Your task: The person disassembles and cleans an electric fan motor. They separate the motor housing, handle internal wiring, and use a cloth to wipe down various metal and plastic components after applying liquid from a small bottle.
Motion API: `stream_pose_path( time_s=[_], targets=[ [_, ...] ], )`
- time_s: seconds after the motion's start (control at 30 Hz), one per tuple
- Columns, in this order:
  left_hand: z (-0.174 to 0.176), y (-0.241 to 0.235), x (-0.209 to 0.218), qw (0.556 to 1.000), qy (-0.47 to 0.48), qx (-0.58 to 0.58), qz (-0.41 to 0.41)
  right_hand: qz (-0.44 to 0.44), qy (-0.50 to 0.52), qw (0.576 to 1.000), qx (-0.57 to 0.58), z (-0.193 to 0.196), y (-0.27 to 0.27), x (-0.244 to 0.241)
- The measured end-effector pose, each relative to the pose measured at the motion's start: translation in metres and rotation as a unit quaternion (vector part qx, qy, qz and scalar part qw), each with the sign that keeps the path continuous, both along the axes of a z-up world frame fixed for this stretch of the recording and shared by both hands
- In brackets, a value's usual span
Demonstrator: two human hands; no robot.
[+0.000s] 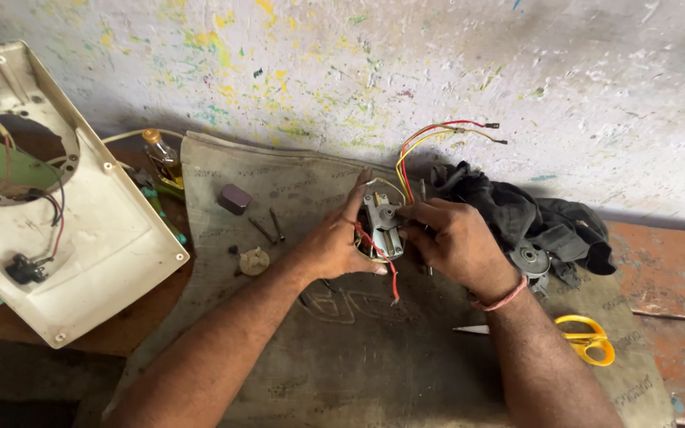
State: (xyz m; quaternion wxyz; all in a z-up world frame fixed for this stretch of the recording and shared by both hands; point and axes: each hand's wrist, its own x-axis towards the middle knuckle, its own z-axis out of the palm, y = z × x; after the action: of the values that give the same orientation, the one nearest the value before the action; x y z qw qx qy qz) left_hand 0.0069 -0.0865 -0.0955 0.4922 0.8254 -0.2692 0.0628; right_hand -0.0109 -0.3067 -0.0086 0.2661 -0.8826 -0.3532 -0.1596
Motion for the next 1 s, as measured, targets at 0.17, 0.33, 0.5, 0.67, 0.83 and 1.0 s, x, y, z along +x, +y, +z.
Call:
stream_pose_path(
  time_s=[0.17,0.33,0.5,0.67,0.83,1.0],
  targets=[
    [0.002,-0.003,-0.006,1.000,0.008,-0.006,0.006,-0.024,-0.067,0.997,0.030,0.003,0.012,-0.014],
    [0.005,-0.009,-0.010,0.999,-0.013,0.007,0.035,-0.001,-0.137,0.990,0.029,0.002,0.019,-0.016],
    [0.009,-0.010,-0.007,0.982,-0.179,-0.007,0.053,-0.017,-0.099,0.994,0.044,0.003,0.015,-0.012],
    [0.011,-0.005,-0.011,0.987,-0.146,-0.013,0.065,-0.039,-0.011,0.988,0.150,-0.004,0.011,-0.005],
    [0.016,0.000,-0.013,0.968,-0.224,0.030,0.113,0.033,0.097,0.949,0.297,-0.023,0.008,0.008],
    [0.021,0.001,-0.017,0.945,-0.288,0.051,0.147,0.051,0.182,0.911,0.366,-0.033,0.002,0.015]
  ],
)
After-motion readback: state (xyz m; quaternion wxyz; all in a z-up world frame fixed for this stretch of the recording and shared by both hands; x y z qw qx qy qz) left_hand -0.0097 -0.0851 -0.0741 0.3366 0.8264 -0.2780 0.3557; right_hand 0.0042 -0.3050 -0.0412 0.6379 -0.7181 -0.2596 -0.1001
